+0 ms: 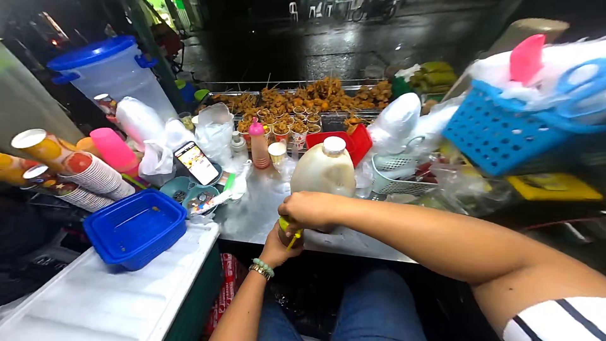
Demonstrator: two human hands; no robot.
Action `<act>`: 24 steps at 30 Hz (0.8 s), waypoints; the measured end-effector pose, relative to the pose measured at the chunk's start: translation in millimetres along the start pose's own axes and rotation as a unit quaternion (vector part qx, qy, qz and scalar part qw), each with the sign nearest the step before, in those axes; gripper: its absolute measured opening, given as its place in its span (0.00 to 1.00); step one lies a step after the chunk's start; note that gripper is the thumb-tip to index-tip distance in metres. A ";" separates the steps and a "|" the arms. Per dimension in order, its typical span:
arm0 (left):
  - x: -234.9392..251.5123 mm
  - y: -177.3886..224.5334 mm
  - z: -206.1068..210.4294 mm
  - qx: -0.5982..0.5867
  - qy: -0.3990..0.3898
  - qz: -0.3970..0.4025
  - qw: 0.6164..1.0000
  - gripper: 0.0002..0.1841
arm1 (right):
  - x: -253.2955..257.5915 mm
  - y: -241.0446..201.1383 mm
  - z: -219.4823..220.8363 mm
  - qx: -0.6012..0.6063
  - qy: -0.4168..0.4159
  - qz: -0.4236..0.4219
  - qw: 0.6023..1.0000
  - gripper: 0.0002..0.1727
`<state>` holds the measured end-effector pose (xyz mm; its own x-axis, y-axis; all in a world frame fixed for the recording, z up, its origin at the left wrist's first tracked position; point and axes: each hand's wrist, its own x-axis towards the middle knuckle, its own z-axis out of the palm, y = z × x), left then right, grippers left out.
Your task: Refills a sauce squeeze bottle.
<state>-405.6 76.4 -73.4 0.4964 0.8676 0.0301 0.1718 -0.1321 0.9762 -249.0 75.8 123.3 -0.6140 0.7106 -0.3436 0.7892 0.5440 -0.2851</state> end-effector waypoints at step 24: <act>1.2 -1.6 0.6 0.004 0.005 0.017 1.000 0.48 | 3.0 8.9 -3.7 -0.030 -0.009 -0.076 0.997 0.22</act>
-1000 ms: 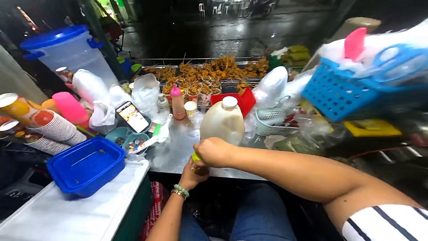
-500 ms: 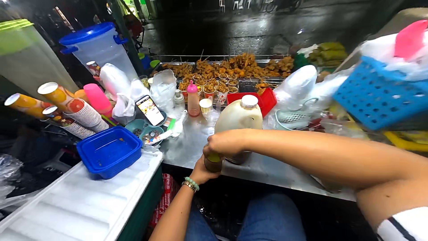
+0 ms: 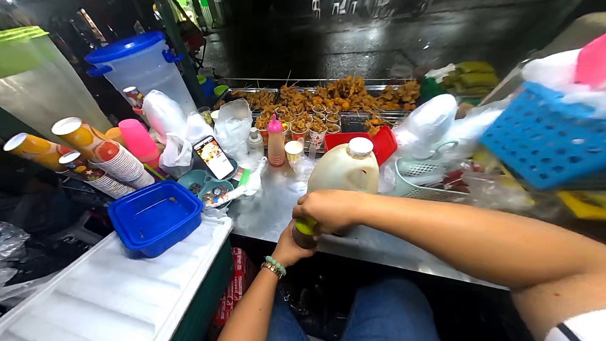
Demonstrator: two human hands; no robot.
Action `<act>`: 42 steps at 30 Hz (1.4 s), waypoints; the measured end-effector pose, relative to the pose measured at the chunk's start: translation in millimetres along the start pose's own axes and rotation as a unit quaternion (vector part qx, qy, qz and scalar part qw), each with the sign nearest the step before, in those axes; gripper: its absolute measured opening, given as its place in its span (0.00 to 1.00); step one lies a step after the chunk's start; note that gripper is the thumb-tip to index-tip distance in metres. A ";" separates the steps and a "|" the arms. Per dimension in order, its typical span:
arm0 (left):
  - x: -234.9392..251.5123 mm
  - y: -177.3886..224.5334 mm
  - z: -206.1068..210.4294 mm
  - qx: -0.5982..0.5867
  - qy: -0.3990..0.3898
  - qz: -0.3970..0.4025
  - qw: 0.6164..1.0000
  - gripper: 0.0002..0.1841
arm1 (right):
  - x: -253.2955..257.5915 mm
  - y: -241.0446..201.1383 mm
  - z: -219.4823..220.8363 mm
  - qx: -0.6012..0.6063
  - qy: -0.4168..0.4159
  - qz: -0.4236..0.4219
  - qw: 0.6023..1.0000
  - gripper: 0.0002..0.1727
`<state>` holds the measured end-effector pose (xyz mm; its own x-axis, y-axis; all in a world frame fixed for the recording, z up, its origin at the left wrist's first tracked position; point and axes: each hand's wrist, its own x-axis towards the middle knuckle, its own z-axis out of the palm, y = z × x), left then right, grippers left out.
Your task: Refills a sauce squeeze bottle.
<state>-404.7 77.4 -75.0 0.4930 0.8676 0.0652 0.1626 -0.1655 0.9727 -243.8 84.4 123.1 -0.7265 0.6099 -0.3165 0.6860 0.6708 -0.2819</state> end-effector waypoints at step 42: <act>-6.4 1.6 16.2 0.103 0.283 -0.030 0.953 0.59 | -69.3 14.4 62.5 0.151 0.658 0.268 0.687 0.40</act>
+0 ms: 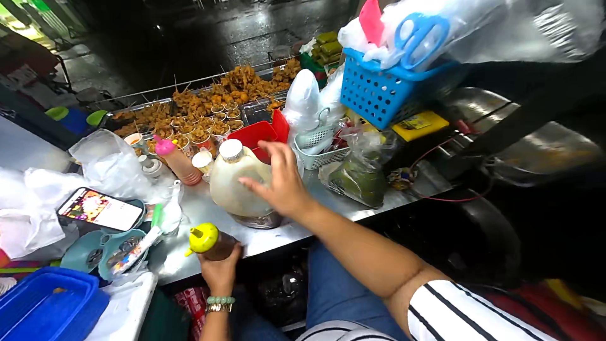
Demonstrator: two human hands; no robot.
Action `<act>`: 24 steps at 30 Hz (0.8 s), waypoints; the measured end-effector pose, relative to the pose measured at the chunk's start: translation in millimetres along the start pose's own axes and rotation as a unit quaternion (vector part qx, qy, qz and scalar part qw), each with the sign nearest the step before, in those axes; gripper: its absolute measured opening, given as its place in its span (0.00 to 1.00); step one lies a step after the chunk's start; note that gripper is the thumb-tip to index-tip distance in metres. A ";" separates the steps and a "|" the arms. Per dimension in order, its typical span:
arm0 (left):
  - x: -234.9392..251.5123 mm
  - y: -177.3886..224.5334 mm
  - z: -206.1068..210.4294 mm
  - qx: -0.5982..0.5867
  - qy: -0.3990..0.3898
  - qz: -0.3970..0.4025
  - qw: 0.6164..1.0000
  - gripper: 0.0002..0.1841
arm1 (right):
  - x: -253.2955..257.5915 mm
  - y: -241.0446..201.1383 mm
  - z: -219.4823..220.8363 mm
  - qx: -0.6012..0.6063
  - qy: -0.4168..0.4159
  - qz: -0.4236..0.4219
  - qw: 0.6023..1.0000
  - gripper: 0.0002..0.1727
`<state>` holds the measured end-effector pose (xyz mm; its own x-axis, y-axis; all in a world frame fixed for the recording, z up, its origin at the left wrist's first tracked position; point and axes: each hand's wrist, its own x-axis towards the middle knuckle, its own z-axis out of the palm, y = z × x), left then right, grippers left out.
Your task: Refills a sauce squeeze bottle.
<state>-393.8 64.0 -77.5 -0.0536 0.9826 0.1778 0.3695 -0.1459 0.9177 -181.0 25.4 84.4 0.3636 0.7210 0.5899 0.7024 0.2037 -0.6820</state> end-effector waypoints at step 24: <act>66.3 -9.2 -51.7 0.076 -0.070 -0.049 0.993 0.56 | -132.8 -3.0 19.0 0.318 -0.346 0.009 0.883 0.15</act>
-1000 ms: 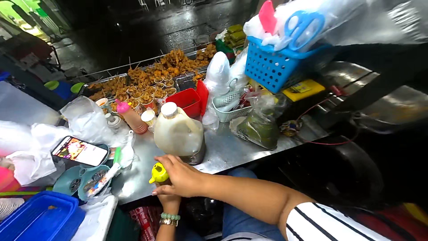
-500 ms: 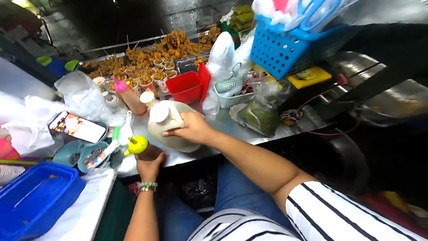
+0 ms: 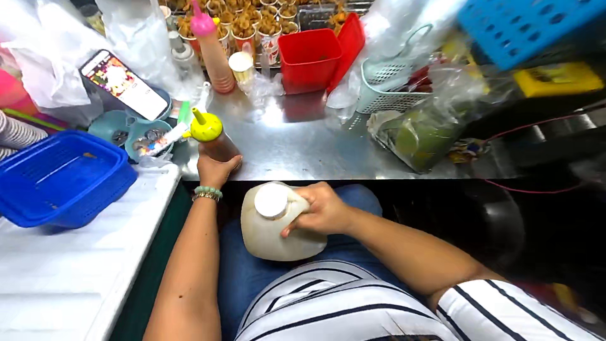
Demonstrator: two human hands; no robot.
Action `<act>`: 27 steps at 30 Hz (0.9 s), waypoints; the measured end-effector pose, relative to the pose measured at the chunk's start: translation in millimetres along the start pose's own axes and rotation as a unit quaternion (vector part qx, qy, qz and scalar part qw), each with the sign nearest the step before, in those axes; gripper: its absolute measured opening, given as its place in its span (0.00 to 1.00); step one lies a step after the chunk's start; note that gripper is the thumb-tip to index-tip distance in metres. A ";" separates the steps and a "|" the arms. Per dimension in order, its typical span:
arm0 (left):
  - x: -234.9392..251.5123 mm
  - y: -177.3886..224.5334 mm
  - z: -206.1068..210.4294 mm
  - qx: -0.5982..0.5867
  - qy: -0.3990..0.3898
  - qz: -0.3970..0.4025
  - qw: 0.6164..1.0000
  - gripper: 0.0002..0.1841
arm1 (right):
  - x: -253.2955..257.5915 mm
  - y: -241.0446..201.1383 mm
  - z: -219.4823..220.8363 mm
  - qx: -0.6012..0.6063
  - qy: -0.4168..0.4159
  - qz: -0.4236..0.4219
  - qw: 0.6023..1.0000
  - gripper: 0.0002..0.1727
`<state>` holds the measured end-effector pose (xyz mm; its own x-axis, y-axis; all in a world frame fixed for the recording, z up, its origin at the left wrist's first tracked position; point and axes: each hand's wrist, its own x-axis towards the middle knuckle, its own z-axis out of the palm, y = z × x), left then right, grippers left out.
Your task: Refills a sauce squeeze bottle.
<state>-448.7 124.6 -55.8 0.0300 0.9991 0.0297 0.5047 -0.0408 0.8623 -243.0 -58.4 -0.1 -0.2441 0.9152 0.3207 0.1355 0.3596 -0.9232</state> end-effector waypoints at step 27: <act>26.4 -29.2 22.2 -0.097 0.012 0.084 0.992 0.52 | 4.0 223.5 58.2 -0.216 -0.164 0.612 0.743 0.31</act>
<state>-443.5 152.0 -91.5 0.0774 0.9786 0.1908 0.3191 -0.2056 0.9251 -269.5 15.0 -217.5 0.1051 0.5367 -0.8372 0.7267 -0.6161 -0.3038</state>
